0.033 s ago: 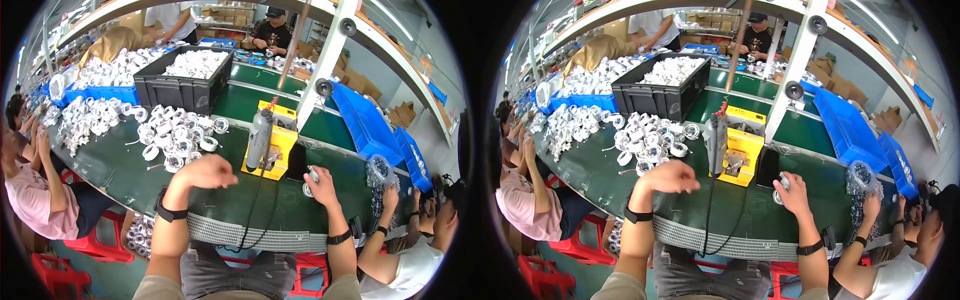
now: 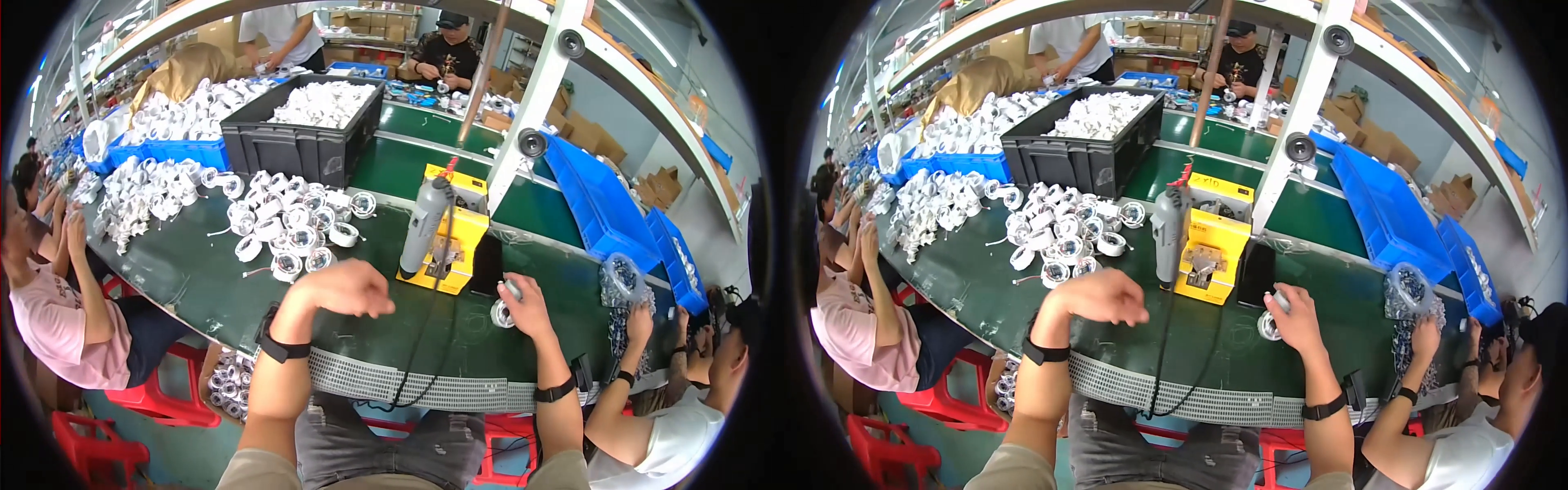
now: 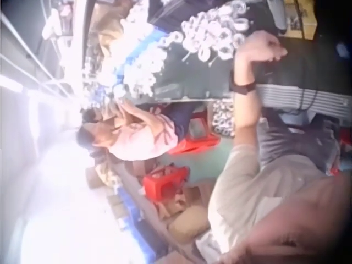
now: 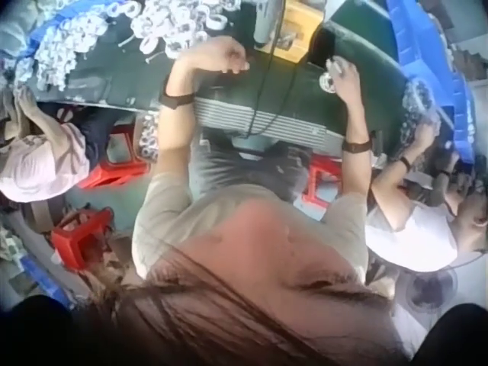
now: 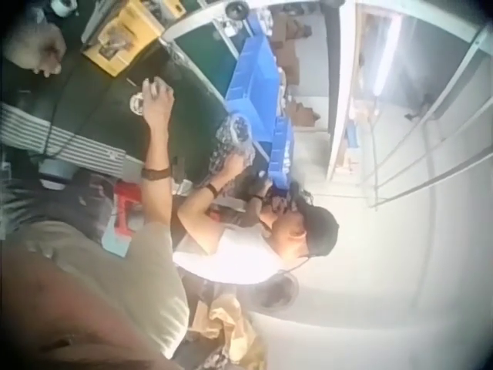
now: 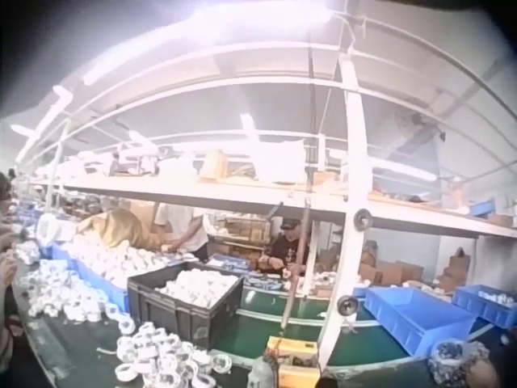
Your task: The person assembles electronic components by inserting a circuit board and wires into a white plastic housing, securing them with a power screwdriver, and placing the finished unit on the workbench.
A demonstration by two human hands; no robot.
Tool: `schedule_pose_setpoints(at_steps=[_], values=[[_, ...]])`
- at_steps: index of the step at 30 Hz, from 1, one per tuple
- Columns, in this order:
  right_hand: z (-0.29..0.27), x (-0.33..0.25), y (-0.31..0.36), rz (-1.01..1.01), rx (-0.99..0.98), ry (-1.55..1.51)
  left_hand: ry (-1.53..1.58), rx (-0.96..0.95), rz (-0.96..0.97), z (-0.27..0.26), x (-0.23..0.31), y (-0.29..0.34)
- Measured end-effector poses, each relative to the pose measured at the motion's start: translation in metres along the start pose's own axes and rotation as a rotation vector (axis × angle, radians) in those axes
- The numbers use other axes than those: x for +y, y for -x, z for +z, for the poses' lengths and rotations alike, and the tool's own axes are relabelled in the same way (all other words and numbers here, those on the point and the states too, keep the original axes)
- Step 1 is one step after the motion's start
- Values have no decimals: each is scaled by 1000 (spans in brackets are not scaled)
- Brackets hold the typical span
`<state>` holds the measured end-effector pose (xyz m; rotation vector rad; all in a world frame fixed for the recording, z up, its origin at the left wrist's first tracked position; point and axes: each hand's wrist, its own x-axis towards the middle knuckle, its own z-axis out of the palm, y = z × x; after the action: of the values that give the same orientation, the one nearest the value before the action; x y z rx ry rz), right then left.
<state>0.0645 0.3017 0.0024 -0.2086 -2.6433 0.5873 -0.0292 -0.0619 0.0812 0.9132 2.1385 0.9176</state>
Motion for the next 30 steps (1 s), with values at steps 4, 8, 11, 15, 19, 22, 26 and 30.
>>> schedule_pose_setpoints(at_steps=[4, 8, 11, 15, 19, 22, 26, 30], values=[[-11, -29, -7, 93, -183, -172, -16, -177, 104, 24, 5, -9], [-23, -40, -10, -17, -89, -83, -140, -174, 253, 46, 4, -28], [-39, -70, -5, -82, 189, -102, -151, -151, 302, 55, 8, -37], [-42, -116, 12, -389, 346, -359, 403, -88, 345, 76, 21, -44], [-16, -141, 19, -691, 200, -388, 1104, -74, 386, 82, 21, -45], [-19, -137, 15, -663, 145, -398, 854, 87, 321, 77, 15, -51], [-25, -119, 1, -386, -37, -512, 714, 97, 451, 69, 20, -48], [-3, -105, 3, 15, -458, -987, 825, 150, 464, 74, 13, -49]])
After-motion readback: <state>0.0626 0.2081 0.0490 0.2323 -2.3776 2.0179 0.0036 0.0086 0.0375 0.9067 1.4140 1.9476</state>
